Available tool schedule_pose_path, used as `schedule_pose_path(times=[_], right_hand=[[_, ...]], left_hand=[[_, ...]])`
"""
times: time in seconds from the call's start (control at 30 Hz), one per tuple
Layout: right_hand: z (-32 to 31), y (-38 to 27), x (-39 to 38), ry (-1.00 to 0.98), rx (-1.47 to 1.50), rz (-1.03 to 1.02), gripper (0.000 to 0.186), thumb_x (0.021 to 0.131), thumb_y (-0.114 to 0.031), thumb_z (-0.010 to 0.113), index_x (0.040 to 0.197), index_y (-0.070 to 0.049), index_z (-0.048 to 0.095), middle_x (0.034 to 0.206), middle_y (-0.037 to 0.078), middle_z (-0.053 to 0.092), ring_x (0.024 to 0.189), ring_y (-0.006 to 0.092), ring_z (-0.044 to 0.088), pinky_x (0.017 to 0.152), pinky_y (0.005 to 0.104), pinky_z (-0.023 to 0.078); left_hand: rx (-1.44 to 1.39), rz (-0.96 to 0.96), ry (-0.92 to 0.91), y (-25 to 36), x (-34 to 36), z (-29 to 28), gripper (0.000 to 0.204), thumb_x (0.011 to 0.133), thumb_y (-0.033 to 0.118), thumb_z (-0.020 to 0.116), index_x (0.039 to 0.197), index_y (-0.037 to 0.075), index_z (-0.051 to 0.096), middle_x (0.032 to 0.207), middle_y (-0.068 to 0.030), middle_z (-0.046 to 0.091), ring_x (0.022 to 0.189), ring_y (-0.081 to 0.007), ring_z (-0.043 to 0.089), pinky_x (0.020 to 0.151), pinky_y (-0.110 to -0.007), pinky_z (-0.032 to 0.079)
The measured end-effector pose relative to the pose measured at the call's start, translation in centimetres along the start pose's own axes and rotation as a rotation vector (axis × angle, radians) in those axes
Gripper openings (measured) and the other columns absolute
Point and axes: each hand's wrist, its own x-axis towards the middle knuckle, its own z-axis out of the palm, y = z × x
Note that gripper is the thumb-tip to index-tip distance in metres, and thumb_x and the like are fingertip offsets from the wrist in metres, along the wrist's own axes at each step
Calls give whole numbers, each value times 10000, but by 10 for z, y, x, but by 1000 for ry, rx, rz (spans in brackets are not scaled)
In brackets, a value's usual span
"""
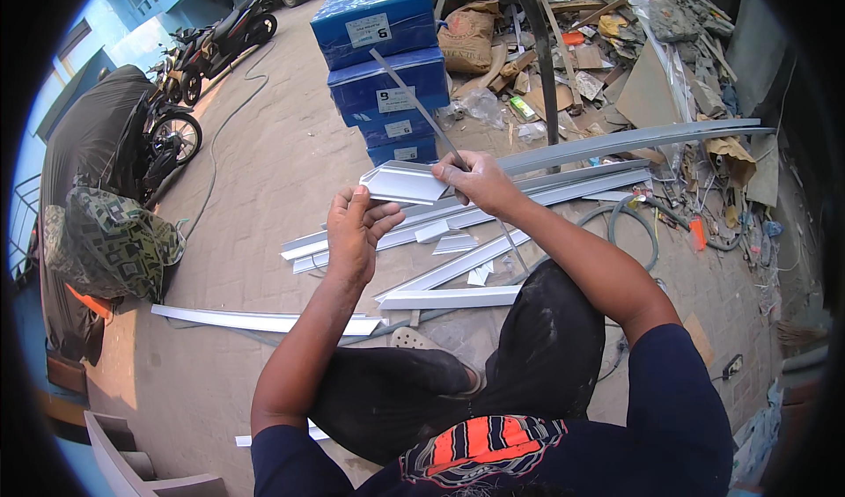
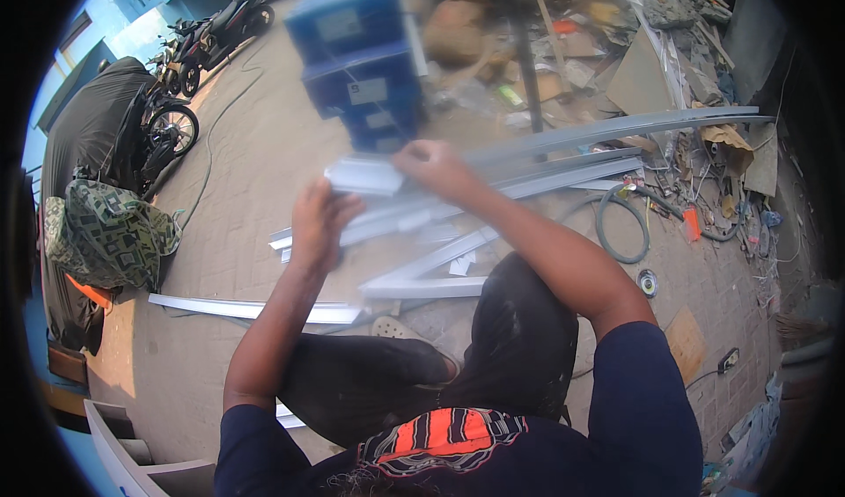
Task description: The person measures and marks aluminum profiles using a metal ruler and pencil, then cuts them with an angle grinder. The person handles multiple profile pieces, aligns them for measurement, and cuts them to size.
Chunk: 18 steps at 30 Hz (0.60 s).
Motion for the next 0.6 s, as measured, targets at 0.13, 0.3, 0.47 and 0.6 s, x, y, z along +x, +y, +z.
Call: schedule_pose_path(times=[0.13, 0.3, 0.47, 0.6], right_hand=[[-9, -8, -4, 11, 33, 1, 421, 1069, -411, 736, 1038, 9, 724, 804, 32, 658, 618, 88, 593, 540, 260, 464], [-15, -13, -9, 25, 72, 9, 435, 1076, -422, 728, 1025, 10, 716, 807, 34, 661, 613, 92, 605, 538, 264, 466], [-17, -9, -12, 23, 84, -17, 437, 1075, -431, 729, 1032, 4, 719, 818, 36, 667, 612, 90, 608, 535, 260, 462], [-9, -15, -14, -35, 64, -29, 462, 1064, -465, 739, 1040, -3, 724, 832, 33, 673, 643, 93, 620, 569, 269, 474]], left_hand=[[-52, -21, -87, -2, -1, 3, 419, 1146, 264, 593, 1434, -5, 448, 1228, -194, 654, 1043, -270, 747, 916, -441, 699], [22, 15, -88, -5, -4, 12, 551, 1100, 245, 668, 1501, -12, 392, 1326, -208, 621, 1102, -295, 730, 931, -460, 693], [-5, 30, -108, -6, -5, 16, 628, 1073, 259, 711, 1523, -5, 361, 1363, -205, 608, 1126, -309, 724, 954, -486, 685], [-77, 5, -182, -4, -4, 19, 576, 1070, 260, 714, 1486, -7, 417, 1349, -203, 630, 1180, -324, 721, 975, -500, 680]])
